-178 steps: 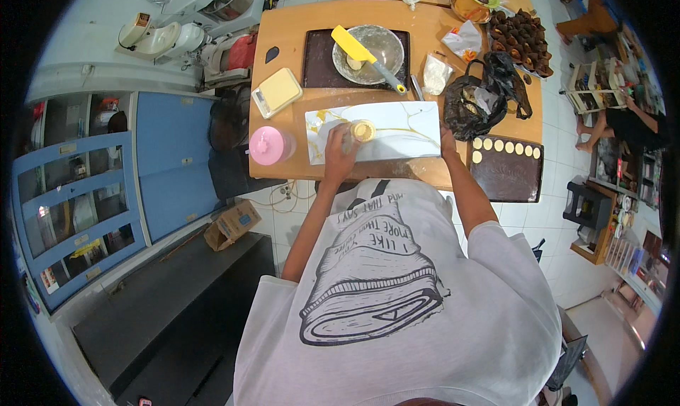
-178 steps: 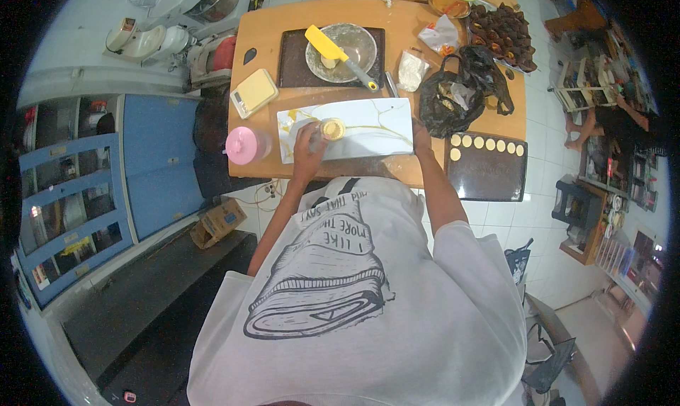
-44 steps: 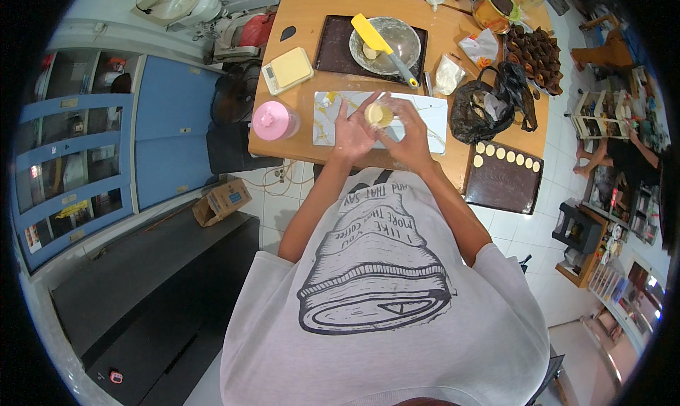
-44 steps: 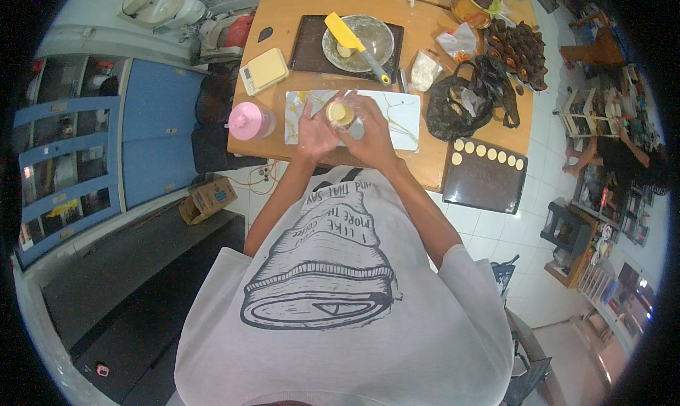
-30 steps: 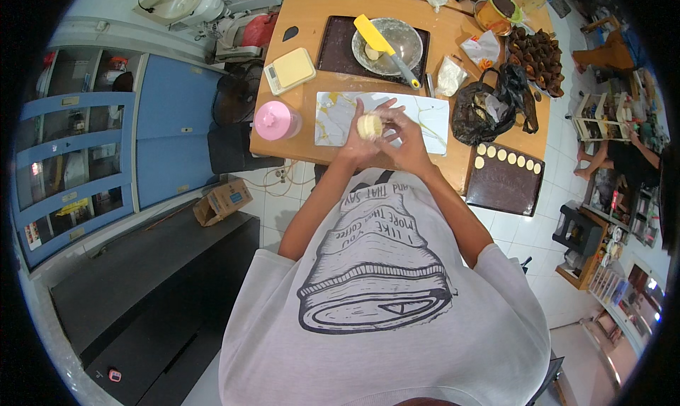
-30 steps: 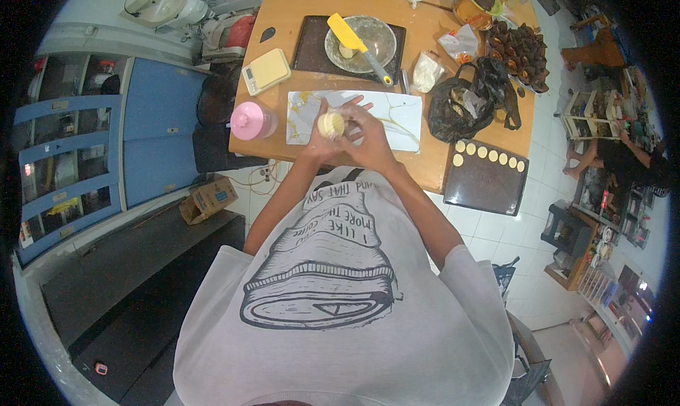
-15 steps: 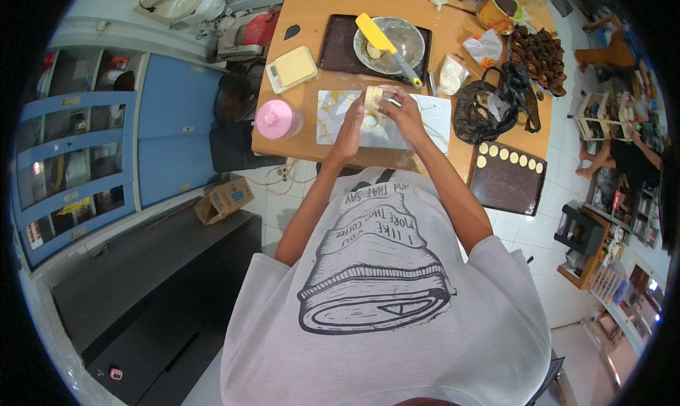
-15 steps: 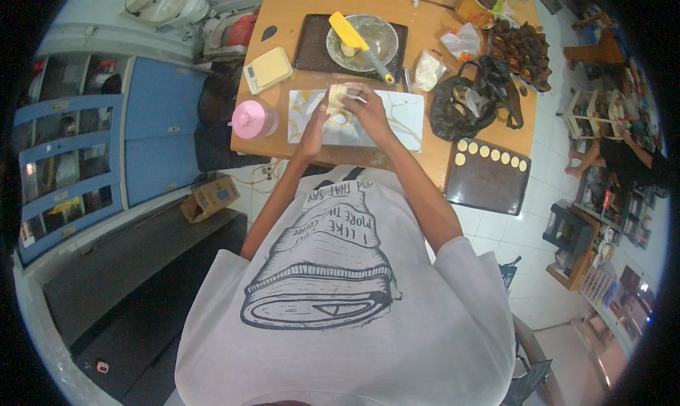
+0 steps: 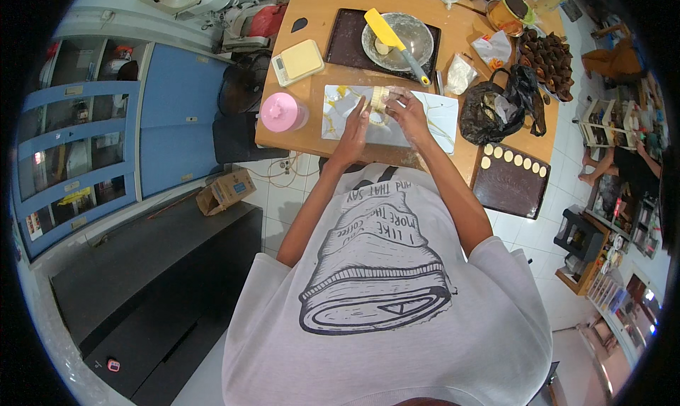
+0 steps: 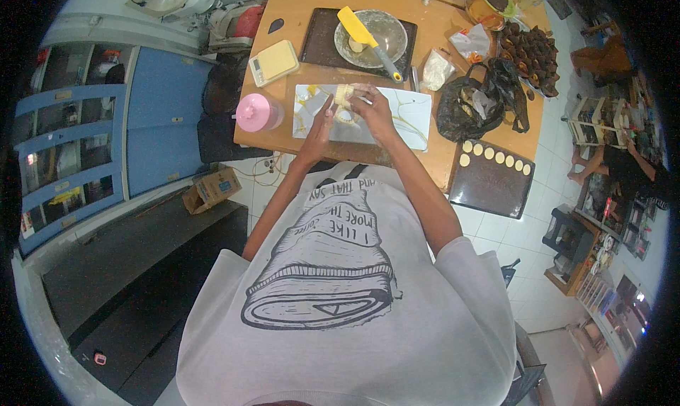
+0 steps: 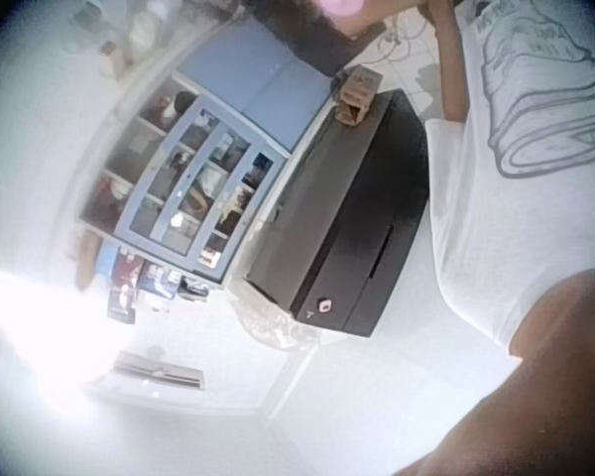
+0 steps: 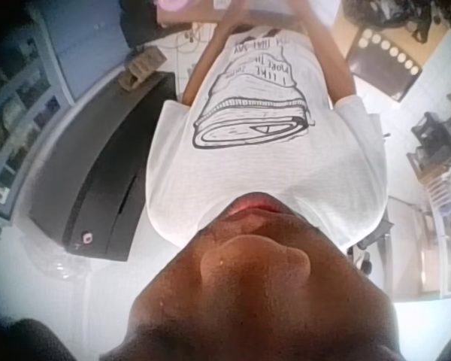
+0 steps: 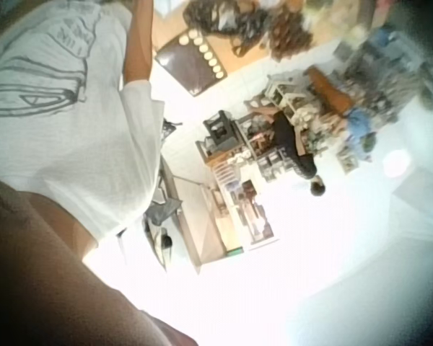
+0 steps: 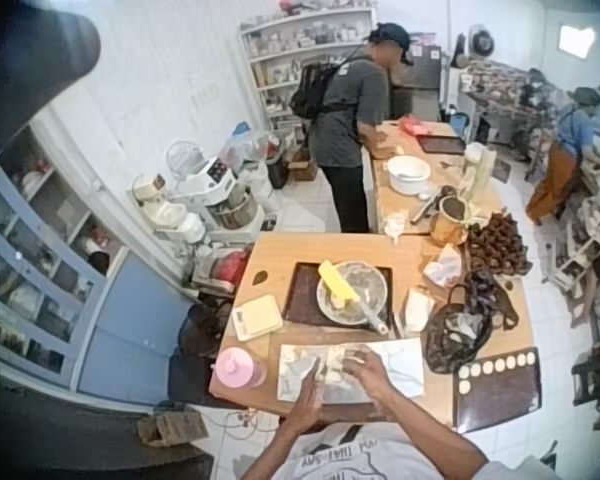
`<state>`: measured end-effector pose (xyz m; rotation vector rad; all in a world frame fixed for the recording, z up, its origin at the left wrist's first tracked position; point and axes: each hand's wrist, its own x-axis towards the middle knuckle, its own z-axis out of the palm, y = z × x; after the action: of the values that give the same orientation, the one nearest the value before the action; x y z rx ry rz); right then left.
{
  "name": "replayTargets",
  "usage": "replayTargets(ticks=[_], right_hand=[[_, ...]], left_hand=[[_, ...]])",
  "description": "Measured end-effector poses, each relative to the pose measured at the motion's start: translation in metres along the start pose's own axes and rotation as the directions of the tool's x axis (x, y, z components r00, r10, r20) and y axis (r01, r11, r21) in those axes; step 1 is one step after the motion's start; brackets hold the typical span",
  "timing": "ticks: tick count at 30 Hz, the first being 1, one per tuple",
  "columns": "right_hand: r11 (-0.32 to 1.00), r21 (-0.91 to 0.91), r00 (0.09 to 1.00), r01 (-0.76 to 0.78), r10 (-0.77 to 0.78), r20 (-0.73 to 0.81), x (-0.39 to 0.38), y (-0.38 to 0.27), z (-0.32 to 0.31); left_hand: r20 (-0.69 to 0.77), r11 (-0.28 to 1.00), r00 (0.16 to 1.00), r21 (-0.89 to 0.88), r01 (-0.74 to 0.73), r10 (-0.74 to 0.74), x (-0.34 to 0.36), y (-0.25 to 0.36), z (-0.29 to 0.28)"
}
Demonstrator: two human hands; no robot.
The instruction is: The person prepares round dough pieces by flattening them with a rolling pin on a board and placing them onto a baking tray.
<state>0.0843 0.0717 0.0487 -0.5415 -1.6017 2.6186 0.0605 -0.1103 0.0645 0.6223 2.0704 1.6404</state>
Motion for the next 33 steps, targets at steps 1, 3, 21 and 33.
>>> replayTargets(ticks=[1, 3, 21, 33], right_hand=[[0.999, 0.037, 1.000, 0.004, -0.003, -0.018, -0.001, -0.002, 0.000], [0.997, 0.074, 0.999, 0.010, -0.007, -0.041, -0.002, -0.005, 0.000], [0.763, 0.612, 0.958, -0.206, 0.029, 0.287, -0.028, -0.039, -0.013], [0.913, 0.386, 0.991, -0.130, 0.109, 0.075, -0.028, -0.021, -0.020]], left_hand=[[-0.020, 0.997, 0.998, 0.044, 0.057, -0.056, -0.002, 0.000, 0.000], [-0.039, 0.990, 0.993, 0.085, 0.114, -0.111, -0.002, 0.000, 0.002], [-0.081, 0.939, 0.951, 0.206, -0.276, 0.297, 0.004, 0.056, 0.003], [-0.187, 0.985, 0.973, 0.136, -0.109, 0.133, -0.006, 0.001, 0.012]])
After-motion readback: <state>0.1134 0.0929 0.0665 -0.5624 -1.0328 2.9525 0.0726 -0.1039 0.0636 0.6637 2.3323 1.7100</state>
